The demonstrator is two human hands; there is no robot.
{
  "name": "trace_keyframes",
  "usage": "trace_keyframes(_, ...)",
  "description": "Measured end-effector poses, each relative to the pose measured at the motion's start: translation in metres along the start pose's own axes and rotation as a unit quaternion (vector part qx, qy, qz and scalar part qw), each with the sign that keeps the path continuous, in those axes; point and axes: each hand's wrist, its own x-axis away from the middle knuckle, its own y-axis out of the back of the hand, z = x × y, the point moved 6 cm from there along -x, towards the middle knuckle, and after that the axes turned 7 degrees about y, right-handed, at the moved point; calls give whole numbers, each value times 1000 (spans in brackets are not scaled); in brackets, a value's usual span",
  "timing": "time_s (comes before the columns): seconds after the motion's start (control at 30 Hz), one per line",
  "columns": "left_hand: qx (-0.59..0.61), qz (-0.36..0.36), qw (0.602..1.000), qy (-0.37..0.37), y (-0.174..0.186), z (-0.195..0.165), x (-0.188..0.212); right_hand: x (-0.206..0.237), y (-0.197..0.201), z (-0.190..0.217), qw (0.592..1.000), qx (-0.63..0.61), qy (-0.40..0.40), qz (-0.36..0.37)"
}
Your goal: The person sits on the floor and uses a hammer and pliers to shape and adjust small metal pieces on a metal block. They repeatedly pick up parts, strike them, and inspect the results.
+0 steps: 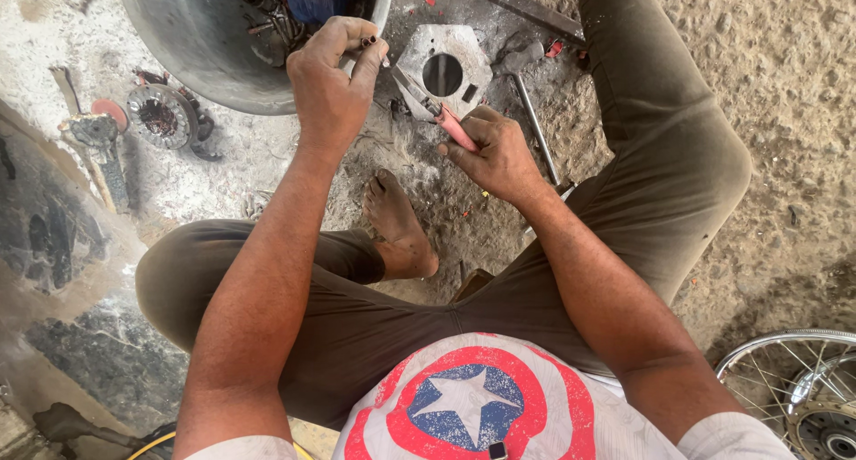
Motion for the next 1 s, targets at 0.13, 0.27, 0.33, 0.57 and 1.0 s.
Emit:
trace_keyframes(0.13,-1,0,999,33,-1,6,-1,2,-3,-1,1000,-9,2,5)
trace_keyframes(0.27,-13,-24,1000,5,4,4,-2,3,-7,-4,1000,-22,-13,10)
trace_keyframes(0.33,-24,-28,999,1,5,4,-2,3,-8,-6,999,-35,-15,10)
trace_keyframes(0.57,-103,-54,991,-63,6,-6,2,5,-14,-15,998,-32,-35,32)
trace_keyframes(1.0,-186,18,977,-102,-23,29,7,14,-20,-31,971,155,-114,140)
